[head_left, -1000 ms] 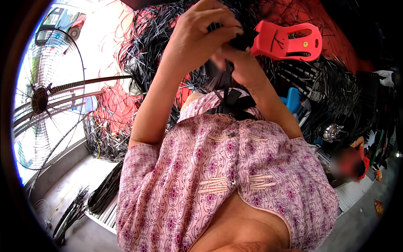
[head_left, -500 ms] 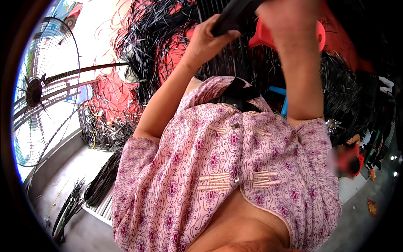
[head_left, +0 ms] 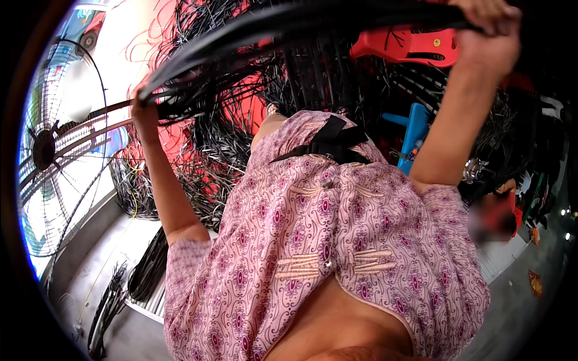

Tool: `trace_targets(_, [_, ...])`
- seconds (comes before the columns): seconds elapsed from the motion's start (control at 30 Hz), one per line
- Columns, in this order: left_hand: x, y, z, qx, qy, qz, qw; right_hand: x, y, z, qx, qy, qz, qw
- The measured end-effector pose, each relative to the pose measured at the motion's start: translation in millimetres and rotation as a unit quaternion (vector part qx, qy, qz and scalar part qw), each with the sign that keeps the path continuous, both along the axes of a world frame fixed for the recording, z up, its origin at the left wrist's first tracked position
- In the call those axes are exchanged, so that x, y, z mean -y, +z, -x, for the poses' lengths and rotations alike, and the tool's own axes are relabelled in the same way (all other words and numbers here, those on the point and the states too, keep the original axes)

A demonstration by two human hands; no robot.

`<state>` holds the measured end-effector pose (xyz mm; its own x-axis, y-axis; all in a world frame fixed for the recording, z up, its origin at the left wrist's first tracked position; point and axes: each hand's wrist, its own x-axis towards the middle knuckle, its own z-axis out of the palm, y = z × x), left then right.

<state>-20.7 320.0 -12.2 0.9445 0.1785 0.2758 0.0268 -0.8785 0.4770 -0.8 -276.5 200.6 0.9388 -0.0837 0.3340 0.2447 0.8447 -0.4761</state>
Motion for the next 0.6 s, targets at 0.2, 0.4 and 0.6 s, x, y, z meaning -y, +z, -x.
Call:
trace_targets(0.2, [-59, -197, 129, -0.504, -0.144, 0.102, 0.846, -82, -97, 37, -0.209, 0.065, -0.049, 0.974])
trace_targets(0.4, [145, -73, 84, -0.4, -0.312, 0.286, 0.813, -151, -156, 92, -0.409, 0.195, -0.07, 0.889])
trace_targets(0.6, [310, 21, 49, -0.352, -0.286, 0.696, 0.556, -154, -165, 88, -0.333, 0.181, -0.067, 0.923])
